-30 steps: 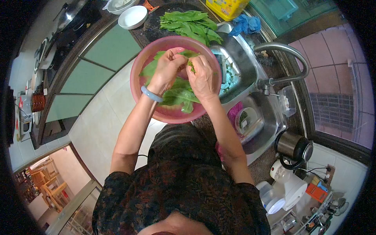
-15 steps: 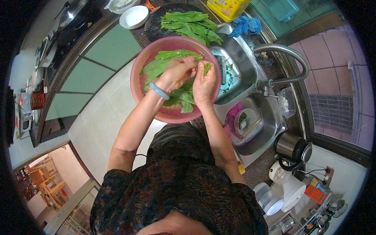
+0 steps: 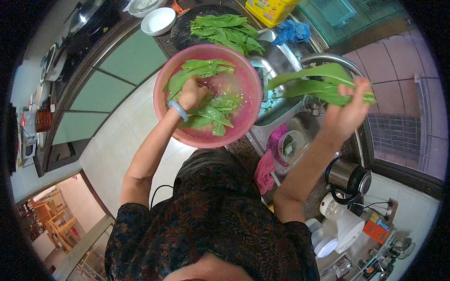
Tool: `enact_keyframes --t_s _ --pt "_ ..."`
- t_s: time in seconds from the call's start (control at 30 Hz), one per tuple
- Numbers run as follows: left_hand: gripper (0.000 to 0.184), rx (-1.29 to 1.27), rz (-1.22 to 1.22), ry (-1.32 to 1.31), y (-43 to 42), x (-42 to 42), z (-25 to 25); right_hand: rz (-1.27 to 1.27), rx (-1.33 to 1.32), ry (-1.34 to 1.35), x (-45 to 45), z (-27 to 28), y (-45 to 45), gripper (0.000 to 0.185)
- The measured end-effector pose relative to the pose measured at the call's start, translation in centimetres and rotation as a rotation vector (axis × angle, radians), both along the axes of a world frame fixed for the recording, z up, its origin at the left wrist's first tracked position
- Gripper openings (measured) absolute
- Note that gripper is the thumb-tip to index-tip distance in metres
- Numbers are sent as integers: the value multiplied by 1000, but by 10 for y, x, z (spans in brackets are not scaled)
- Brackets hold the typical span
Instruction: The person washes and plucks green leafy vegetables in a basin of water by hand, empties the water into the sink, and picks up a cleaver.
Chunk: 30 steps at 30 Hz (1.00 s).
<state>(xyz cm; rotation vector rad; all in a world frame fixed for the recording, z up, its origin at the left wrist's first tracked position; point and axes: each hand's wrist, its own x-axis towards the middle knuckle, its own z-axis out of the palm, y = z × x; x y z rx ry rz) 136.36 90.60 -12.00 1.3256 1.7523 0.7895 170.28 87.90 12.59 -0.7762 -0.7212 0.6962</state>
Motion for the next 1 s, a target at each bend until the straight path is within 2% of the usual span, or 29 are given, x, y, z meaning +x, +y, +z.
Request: enact_keyframes --t_s 0.1,0.13,0.17,0.23,0.27,0.3,0.37,0.43,0.47,0.5,0.57,0.6,0.63,0.7,0.73,0.77,0.8,0.87,0.9,0.93,1.0 --pt "39 -134 -92 33 -2 -9 19 -31 136 -95 10 40 -16 21" --pt "34 -186 -82 -9 -4 -8 42 -35 137 -94 8 45 -17 21" --pt "34 -186 -84 -7 4 -8 39 -50 118 -160 3 48 -17 21" --pt "27 -69 -292 32 28 -6 40 -67 94 -227 -8 44 -19 22" --pt "25 61 -270 13 36 2 47 101 51 -251 -13 34 -17 21" --pt "23 193 -244 -7 43 17 80 271 9 -273 -19 22 -14 20" --pt "21 300 -290 40 52 43 137 397 -187 -393 -31 -11 -4 16" --pt "18 469 -249 -41 69 76 156 411 -514 -541 -71 -38 -3 12" --pt "19 559 -265 -104 71 93 172 588 -540 -507 -74 -82 11 12" --pt "19 648 -280 -166 72 107 188 721 -571 -436 -88 -106 10 21" --pt "22 763 -451 -175 70 126 205 778 -722 -550 -112 -148 24 32" --pt "24 826 -482 -266 69 135 202 797 -772 -588 -123 -163 32 36" --pt "24 824 -486 -266 66 133 196 681 -763 -964 -130 -172 38 42" --pt "28 1031 -536 -32 58 121 180 543 -734 -1325 -135 -189 46 47" --pt "29 911 -554 34 47 109 168 364 -389 -1335 -137 -197 48 49" --pt "28 693 -613 158 35 95 158 360 -326 -1319 -135 -204 53 44" --pt "27 473 -666 280 21 82 147 502 -399 -1241 -132 -207 58 41" --pt "23 292 -611 316 -15 66 122 699 -574 -1175 -134 -209 62 36" --pt "23 285 -620 321 -27 60 112 667 -762 -1431 -143 -183 61 32" --pt "24 215 -654 343 -36 55 104 667 -768 -1421 -148 -199 64 32" --pt "25 139 -681 363 -45 48 90 563 -999 -1541 -162 -225 72 36"
